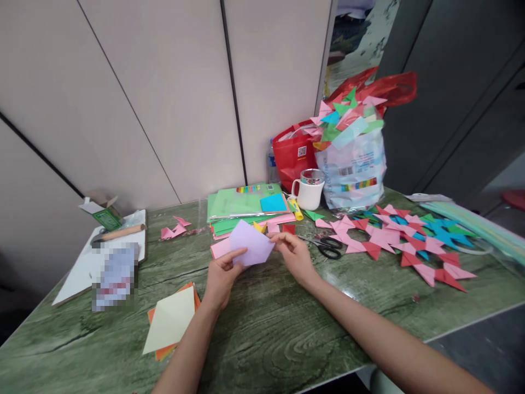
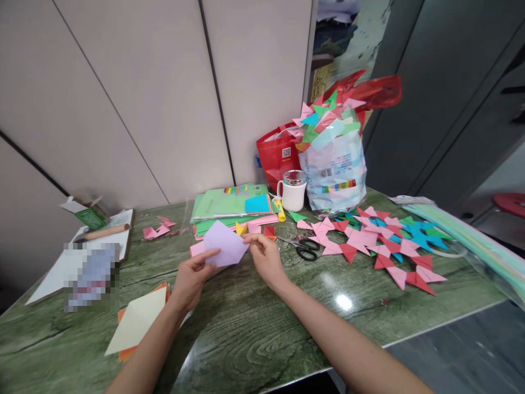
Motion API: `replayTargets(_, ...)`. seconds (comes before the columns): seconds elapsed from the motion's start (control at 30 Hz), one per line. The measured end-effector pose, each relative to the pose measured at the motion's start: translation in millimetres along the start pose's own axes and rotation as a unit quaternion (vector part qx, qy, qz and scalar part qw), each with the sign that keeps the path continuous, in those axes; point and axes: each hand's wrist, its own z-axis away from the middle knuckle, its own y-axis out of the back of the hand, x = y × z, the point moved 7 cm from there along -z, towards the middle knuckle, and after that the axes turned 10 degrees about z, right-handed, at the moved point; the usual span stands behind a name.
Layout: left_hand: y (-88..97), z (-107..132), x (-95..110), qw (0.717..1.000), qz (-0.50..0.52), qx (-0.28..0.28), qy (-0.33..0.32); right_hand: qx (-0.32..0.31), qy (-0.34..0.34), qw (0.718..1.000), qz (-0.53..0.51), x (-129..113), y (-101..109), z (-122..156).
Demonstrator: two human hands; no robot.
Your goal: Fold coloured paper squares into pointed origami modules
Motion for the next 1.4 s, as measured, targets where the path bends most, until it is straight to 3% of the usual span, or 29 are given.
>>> replayTargets(0.17,-1.7,0.6,2.8,0.999,-0.048,-0.009,-0.007,-0.017,0.017,0.997,0.067,-1.4,-1.1,0.4)
replayTargets(0.33,-2.1,2.2,10.5,0.999,0.001,0.003,-0.037,-0.086,0.013,0.988,0.126,3.1,-12.6,3.8)
replayTargets(0.47,-8.4,4.5,13.7,0.996,0.071,-0.017,-0.051,-0.058,0.010,0.994,0.090,3.5,-10.8,4.3)
replayTargets(0.63,-17.4,7.5,-0.2,0.994,0.100,-0.046,0.009,-0.037,0.013,0.996,0.079,0.7,-8.7,5.7)
replayTargets(0.73,-16.0,6.7,-5.6,0.991,0.125,-0.041,0.031,-0.059,0.021,0.994,0.089,-0.8,-12.7,7.3)
replayTargets(1.0,-1.5,-0.8,3.1,0.985,0.172,0.010,0.003,-0.169,0.036,0.984,0.035,-4.4,-29.6,13.5)
replayTargets(1.23,-5.5,-1.4,1.7,0.988,0.154,-0.027,0.010,-0.227,0.024,0.973,0.045,-3.8,-35.5,18.5)
replayTargets(1.4,-5.8,-0.5,-0.1,0.989,0.139,-0.037,0.015,-0.215,-0.003,0.975,0.046,-0.7,-34.2,17.2)
